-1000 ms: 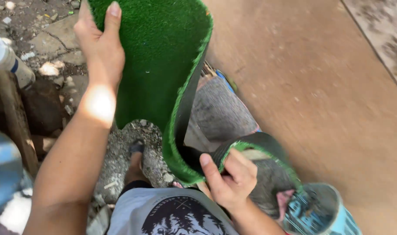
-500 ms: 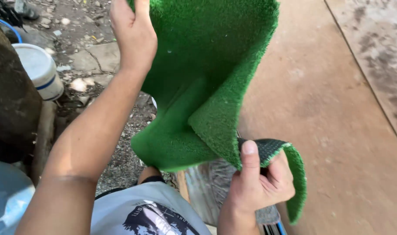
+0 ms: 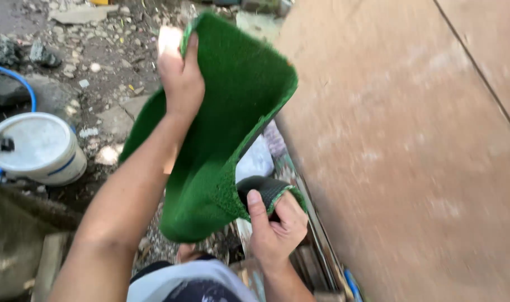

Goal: Sweeping dirt from an outdoor concrete entryway and then placing a green artificial grass mat.

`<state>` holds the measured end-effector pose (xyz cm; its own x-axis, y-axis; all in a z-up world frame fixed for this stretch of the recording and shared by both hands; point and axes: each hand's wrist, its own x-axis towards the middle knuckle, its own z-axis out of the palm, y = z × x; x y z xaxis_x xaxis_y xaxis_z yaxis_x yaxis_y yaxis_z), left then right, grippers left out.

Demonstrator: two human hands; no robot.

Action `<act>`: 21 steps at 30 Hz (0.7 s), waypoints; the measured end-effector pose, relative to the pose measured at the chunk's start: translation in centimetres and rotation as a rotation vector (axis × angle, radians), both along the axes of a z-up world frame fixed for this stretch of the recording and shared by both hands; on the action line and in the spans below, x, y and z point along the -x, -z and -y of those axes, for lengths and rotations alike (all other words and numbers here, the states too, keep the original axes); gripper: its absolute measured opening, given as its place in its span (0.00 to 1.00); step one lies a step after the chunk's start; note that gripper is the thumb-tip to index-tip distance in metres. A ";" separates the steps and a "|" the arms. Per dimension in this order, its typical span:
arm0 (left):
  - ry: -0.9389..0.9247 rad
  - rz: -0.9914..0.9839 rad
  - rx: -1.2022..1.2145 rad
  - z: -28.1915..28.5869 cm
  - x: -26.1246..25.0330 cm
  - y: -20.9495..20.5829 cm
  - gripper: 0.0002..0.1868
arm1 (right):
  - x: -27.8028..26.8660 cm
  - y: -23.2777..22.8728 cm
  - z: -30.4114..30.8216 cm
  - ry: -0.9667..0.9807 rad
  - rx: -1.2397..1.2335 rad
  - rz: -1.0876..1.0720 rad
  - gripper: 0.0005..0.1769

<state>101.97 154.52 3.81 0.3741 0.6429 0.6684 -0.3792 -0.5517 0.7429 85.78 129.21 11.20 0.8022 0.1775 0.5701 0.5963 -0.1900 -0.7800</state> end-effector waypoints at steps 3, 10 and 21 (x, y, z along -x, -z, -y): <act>-0.154 -0.119 -0.088 -5.2 -1.5 2.6 0.17 | -5.8 2.2 -3.6 -0.027 0.064 -0.049 0.04; -0.303 -0.038 0.102 -19.7 -2.3 3.6 0.16 | -18.9 2.3 -15.3 -0.094 0.031 -0.023 0.08; -0.571 -0.036 -0.082 -36.0 -4.2 9.6 0.14 | -41.4 7.7 -41.3 -0.300 -0.178 0.041 0.21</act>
